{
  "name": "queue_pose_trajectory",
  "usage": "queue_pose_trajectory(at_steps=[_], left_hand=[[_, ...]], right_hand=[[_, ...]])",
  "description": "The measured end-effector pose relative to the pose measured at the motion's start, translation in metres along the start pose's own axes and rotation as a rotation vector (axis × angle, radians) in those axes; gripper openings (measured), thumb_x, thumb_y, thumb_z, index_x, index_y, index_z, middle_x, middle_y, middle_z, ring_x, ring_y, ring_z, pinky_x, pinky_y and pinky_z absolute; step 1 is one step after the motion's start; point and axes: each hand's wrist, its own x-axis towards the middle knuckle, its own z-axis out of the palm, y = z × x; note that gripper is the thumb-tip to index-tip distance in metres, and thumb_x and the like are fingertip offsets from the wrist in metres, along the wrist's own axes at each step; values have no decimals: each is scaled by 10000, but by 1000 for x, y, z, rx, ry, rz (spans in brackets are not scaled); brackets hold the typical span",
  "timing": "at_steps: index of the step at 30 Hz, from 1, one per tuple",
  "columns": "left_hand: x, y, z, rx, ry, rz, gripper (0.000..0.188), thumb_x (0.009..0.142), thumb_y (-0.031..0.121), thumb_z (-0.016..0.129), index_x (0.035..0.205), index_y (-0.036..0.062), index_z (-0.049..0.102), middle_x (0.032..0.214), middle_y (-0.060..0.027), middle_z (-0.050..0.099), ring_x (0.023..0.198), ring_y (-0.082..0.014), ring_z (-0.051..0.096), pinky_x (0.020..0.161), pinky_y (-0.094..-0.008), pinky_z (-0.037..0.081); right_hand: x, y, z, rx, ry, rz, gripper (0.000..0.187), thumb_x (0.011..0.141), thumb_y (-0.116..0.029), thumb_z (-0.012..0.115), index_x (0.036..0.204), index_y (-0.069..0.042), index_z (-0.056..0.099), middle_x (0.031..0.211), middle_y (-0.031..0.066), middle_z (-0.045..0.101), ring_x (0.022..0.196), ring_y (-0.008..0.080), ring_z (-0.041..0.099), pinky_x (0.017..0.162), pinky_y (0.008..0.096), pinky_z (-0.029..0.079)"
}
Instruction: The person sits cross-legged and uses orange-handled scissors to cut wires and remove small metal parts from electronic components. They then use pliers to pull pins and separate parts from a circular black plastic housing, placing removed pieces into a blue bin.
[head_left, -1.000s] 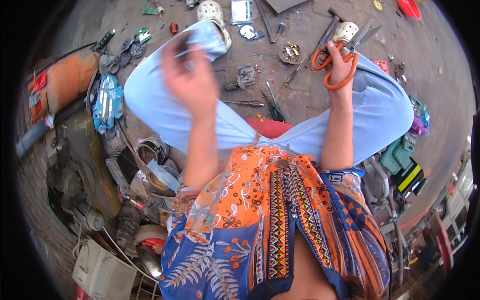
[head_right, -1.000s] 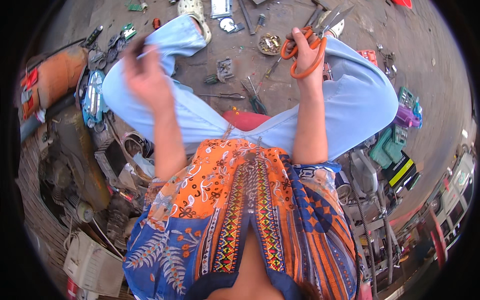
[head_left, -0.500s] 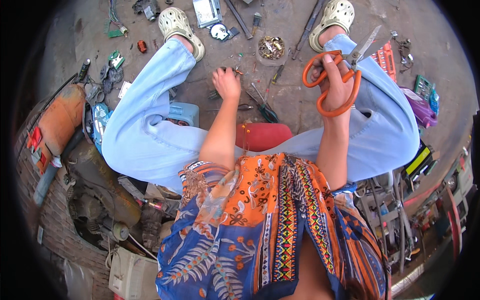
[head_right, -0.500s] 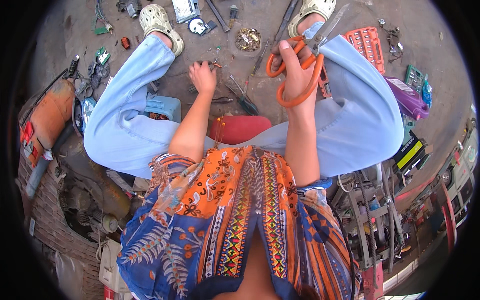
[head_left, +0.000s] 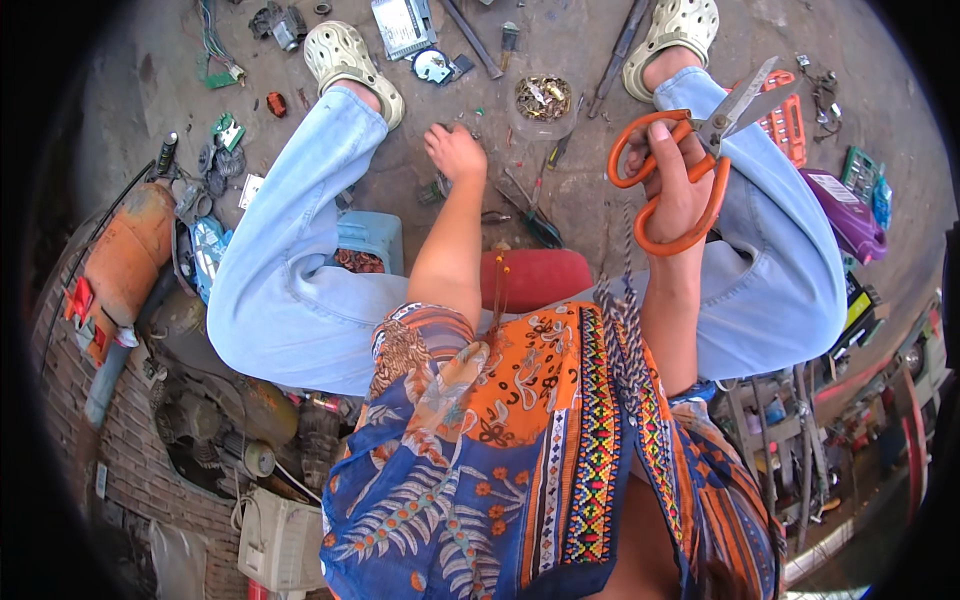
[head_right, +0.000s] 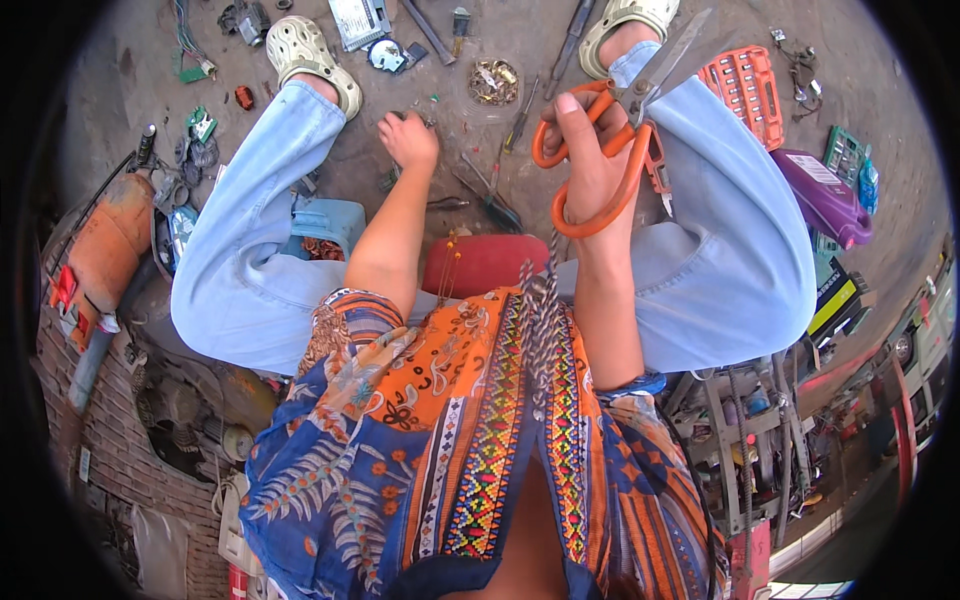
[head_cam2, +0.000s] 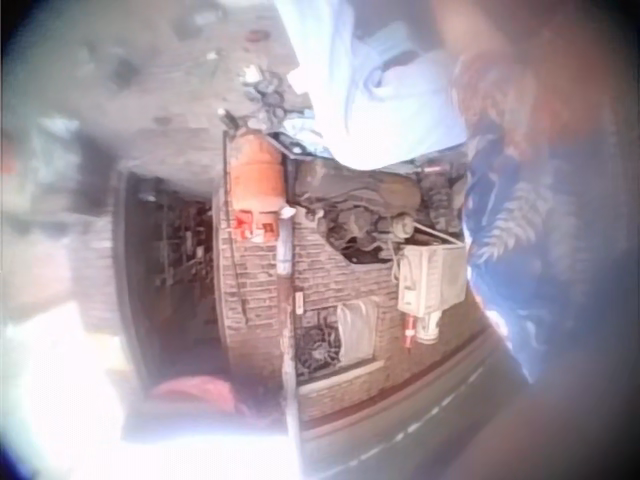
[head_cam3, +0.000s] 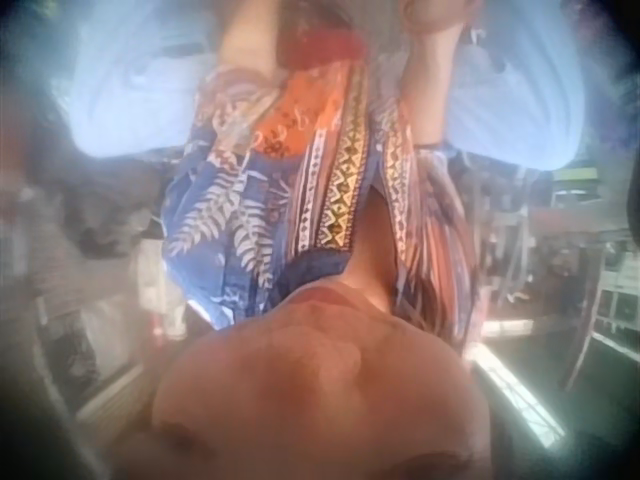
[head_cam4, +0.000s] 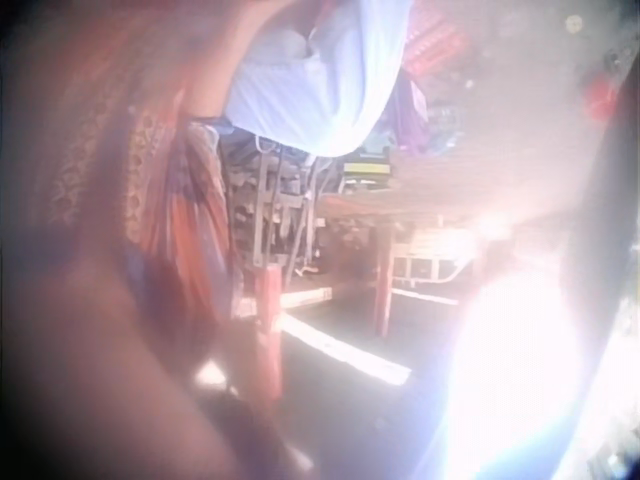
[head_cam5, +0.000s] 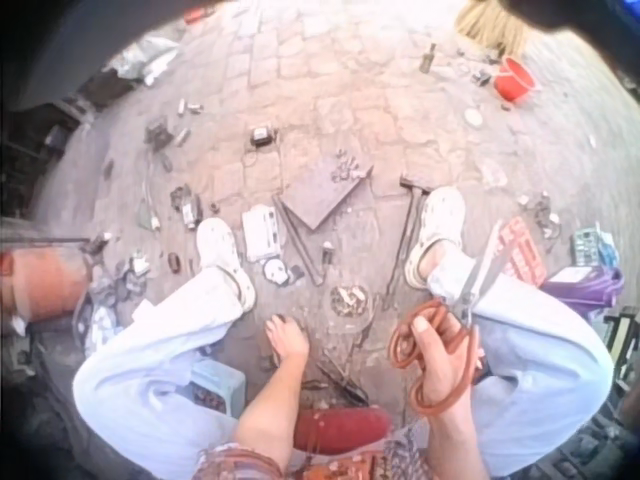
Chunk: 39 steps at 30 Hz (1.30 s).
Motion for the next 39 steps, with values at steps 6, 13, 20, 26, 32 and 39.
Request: queue_pose_trajectory(at_steps=[6,13,20,26,32,39], left_hand=[[4,-7,-12,-157,-30,19,314,669,271,746,895,68,665,1074,-167,520,1071,-343,452,911,-445,399],[5,-6,-19,-111,-33,18,367,703,350,729,924,61,675,1064,-154,544,1065,-325,469,918,-434,393],[7,10,-13,33,-128,-39,347,710,348,713,923,74,700,1077,-145,546,1072,-314,468,951,-403,373],[2,13,-19,-116,-104,-162,288,724,270,681,915,55,693,1030,-145,595,1023,-329,523,884,-411,431],[-16,39,-133,-1024,44,-100,224,771,169,677,913,-4,664,744,-113,668,644,-220,643,622,-339,503],[-78,64,-262,-1373,-118,56,175,823,38,650,957,-73,634,839,-83,666,712,-112,622,632,-227,506]], right_hand=[[6,11,-2,19,-1,-29,209,865,-192,597,883,12,554,757,60,588,643,102,501,620,252,419],[10,8,2,39,-27,-46,204,867,-183,598,879,13,546,753,62,584,639,101,502,617,247,415],[7,9,-2,1,7,-31,200,865,-182,605,868,9,545,743,54,574,627,100,501,608,248,415],[5,10,6,-47,-16,-26,196,855,-178,620,847,2,543,703,25,539,617,86,494,577,241,411],[0,19,16,-145,-78,-66,229,775,-142,707,818,17,547,692,20,548,630,94,518,561,238,431],[-4,17,21,-29,-259,-167,300,735,-102,743,907,36,540,807,76,628,734,137,609,660,262,501]])
